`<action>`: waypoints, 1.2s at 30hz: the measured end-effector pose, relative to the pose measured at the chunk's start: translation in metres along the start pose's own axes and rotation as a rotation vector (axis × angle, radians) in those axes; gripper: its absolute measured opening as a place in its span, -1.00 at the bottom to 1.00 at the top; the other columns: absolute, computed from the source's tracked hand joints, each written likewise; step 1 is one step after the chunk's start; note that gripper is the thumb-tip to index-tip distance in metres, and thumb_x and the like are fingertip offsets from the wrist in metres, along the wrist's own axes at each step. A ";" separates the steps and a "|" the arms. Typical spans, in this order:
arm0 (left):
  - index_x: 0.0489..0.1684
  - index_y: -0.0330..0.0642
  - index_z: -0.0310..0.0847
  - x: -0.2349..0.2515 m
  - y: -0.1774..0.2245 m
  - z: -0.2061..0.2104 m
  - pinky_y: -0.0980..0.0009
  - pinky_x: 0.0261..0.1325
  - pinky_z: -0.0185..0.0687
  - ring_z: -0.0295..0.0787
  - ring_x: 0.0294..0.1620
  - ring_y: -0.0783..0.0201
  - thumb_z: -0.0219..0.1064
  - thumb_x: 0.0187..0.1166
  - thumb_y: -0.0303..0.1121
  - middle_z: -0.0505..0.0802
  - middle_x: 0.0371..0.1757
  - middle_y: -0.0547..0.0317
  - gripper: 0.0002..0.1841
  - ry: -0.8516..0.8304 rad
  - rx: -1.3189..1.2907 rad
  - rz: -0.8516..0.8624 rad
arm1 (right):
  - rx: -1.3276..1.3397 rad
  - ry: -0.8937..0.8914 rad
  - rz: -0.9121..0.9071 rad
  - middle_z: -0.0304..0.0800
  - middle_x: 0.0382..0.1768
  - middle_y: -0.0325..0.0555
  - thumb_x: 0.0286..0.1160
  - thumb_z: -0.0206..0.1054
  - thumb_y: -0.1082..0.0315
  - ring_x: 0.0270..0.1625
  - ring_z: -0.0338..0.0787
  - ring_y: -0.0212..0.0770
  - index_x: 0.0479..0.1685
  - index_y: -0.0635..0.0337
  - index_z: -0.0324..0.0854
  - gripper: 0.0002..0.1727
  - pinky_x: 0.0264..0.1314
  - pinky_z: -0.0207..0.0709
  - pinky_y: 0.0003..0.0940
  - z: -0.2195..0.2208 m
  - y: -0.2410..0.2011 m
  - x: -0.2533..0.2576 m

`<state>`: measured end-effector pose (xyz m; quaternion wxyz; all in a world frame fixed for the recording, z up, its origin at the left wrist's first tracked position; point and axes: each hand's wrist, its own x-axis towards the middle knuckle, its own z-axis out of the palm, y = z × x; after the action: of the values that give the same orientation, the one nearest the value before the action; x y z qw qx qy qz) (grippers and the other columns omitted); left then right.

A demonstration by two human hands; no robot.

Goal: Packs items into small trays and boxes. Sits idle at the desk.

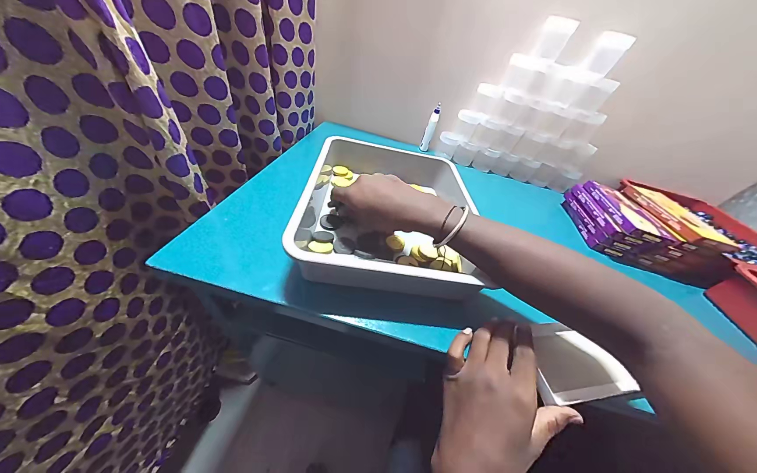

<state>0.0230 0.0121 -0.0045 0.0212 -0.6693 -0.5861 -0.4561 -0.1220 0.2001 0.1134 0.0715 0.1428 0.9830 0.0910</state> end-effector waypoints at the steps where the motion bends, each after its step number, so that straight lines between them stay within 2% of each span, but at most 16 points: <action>1: 0.40 -0.04 0.71 0.000 0.000 0.000 -0.01 0.54 0.39 0.66 0.52 0.15 0.27 0.31 0.45 0.82 0.40 0.23 -0.16 0.001 0.006 0.002 | 0.010 0.019 0.040 0.75 -0.32 0.05 0.81 0.13 0.18 -0.17 0.82 0.20 0.14 0.13 0.60 -0.74 -0.25 0.60 0.24 -0.003 -0.002 -0.002; 4: 0.37 -0.04 0.73 0.000 0.000 0.000 -0.02 0.54 0.39 0.66 0.51 0.14 0.27 0.32 0.44 0.82 0.41 0.21 -0.18 0.007 0.002 0.006 | 0.038 0.115 0.169 0.74 -0.31 0.08 0.84 0.10 0.12 -0.17 0.83 0.22 0.28 0.21 0.45 -0.65 -0.23 0.62 0.21 -0.011 -0.002 -0.004; 6: 0.37 -0.05 0.72 0.000 0.000 0.000 -0.02 0.54 0.40 0.66 0.51 0.14 0.29 0.31 0.43 0.82 0.41 0.20 -0.18 0.008 -0.002 0.004 | 0.052 0.124 0.229 0.73 -0.29 0.05 0.85 0.09 0.09 -0.14 0.84 0.19 0.26 0.19 0.42 -0.65 -0.22 0.64 0.18 -0.017 0.001 -0.005; 8: 0.38 -0.05 0.72 0.000 0.000 0.000 -0.03 0.55 0.39 0.66 0.52 0.14 0.28 0.32 0.43 0.82 0.40 0.20 -0.18 0.004 -0.013 0.004 | 0.094 0.073 0.252 0.71 -0.30 0.03 0.85 0.09 0.06 -0.13 0.82 0.15 0.02 0.17 0.52 -0.66 -0.21 0.62 0.17 -0.019 0.007 -0.005; 10: 0.36 -0.06 0.73 0.000 -0.001 0.001 -0.03 0.55 0.38 0.66 0.51 0.13 0.29 0.32 0.42 0.83 0.38 0.19 -0.19 0.012 -0.035 0.006 | 0.136 -0.005 0.271 0.70 -0.34 0.03 0.85 0.07 0.05 -0.14 0.79 0.13 -0.24 0.17 0.60 -0.59 -0.20 0.58 0.18 -0.018 0.011 -0.003; 14: 0.37 -0.07 0.72 0.001 -0.001 -0.001 -0.05 0.55 0.37 0.65 0.52 0.12 0.28 0.34 0.40 0.83 0.39 0.17 -0.20 0.000 -0.045 0.010 | 0.138 -0.207 0.292 0.66 -0.43 0.06 0.83 0.08 0.09 -0.25 0.72 0.10 -0.45 0.22 0.61 -0.51 -0.25 0.50 0.22 -0.026 0.015 -0.003; 20: 0.28 -0.04 0.77 -0.001 -0.001 0.003 -0.01 0.54 0.40 0.68 0.48 0.12 0.26 0.34 0.42 0.85 0.33 0.19 -0.22 0.025 -0.027 0.018 | 0.094 -0.215 0.266 0.71 -0.37 0.09 0.78 0.20 0.16 -0.18 0.75 0.12 -0.38 0.27 0.69 -0.59 -0.14 0.52 0.21 -0.020 0.018 -0.008; 22: 0.29 -0.05 0.76 0.000 -0.001 0.002 -0.04 0.55 0.39 0.67 0.50 0.11 0.26 0.34 0.42 0.85 0.34 0.17 -0.22 0.020 -0.029 0.014 | 0.114 -0.179 0.204 0.81 -0.20 0.15 0.78 0.19 0.22 -0.03 0.80 0.18 -0.14 0.27 0.78 -0.67 0.02 0.56 0.27 -0.016 0.023 -0.007; 24: 0.31 -0.04 0.75 0.000 -0.001 0.002 -0.04 0.55 0.39 0.67 0.50 0.12 0.27 0.34 0.42 0.84 0.35 0.18 -0.21 0.017 -0.026 0.013 | 0.144 -0.176 0.160 0.83 -0.10 0.15 0.84 0.10 0.17 0.06 0.81 0.18 0.10 0.23 0.76 -0.63 0.12 0.57 0.28 -0.015 0.024 -0.009; 25: 0.32 -0.05 0.75 0.000 -0.001 0.002 -0.04 0.55 0.39 0.67 0.50 0.12 0.28 0.33 0.42 0.84 0.35 0.18 -0.21 0.018 -0.028 0.013 | 0.157 -0.179 0.150 0.82 -0.12 0.13 0.85 0.11 0.08 0.04 0.81 0.16 0.11 0.22 0.75 -0.59 0.10 0.57 0.27 -0.015 0.024 -0.010; 27: 0.34 -0.05 0.74 0.000 0.000 0.001 -0.04 0.55 0.39 0.68 0.50 0.13 0.28 0.32 0.42 0.84 0.37 0.18 -0.20 0.014 -0.031 0.010 | 0.151 -0.178 0.159 0.82 -0.18 0.10 0.73 0.26 -0.05 -0.02 0.81 0.13 0.11 0.21 0.75 -0.53 0.05 0.59 0.26 -0.013 0.020 -0.011; 30: 0.35 -0.03 0.73 0.001 0.000 0.001 -0.02 0.55 0.40 0.66 0.51 0.13 0.28 0.34 0.42 0.83 0.39 0.19 -0.21 0.000 -0.031 0.011 | 0.127 -0.106 0.176 0.80 -0.30 0.08 0.54 0.47 0.10 -0.13 0.80 0.15 -0.03 0.21 0.77 -0.67 -0.05 0.60 0.25 -0.008 0.013 -0.015; 33: 0.32 -0.04 0.75 0.000 0.000 0.001 -0.03 0.54 0.40 0.66 0.51 0.11 0.28 0.34 0.41 0.84 0.37 0.18 -0.22 0.010 -0.029 0.013 | 0.130 -0.100 0.180 0.85 -0.26 0.05 0.49 0.50 0.16 -0.11 0.83 0.14 -0.02 0.14 0.81 -0.73 -0.03 0.61 0.27 -0.011 0.011 -0.013; 36: 0.33 -0.05 0.75 0.001 0.001 0.000 -0.04 0.55 0.39 0.66 0.51 0.12 0.32 0.31 0.40 0.84 0.37 0.17 -0.22 0.013 -0.035 0.010 | 0.173 0.006 0.157 0.84 -0.26 0.02 0.45 0.47 0.26 -0.12 0.82 0.11 -0.06 0.14 0.80 -0.80 -0.07 0.61 0.26 -0.012 0.013 -0.011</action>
<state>0.0236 0.0128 -0.0038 0.0155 -0.6695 -0.5747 -0.4703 -0.1106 0.2069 0.1285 0.0485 0.2245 0.9732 0.0117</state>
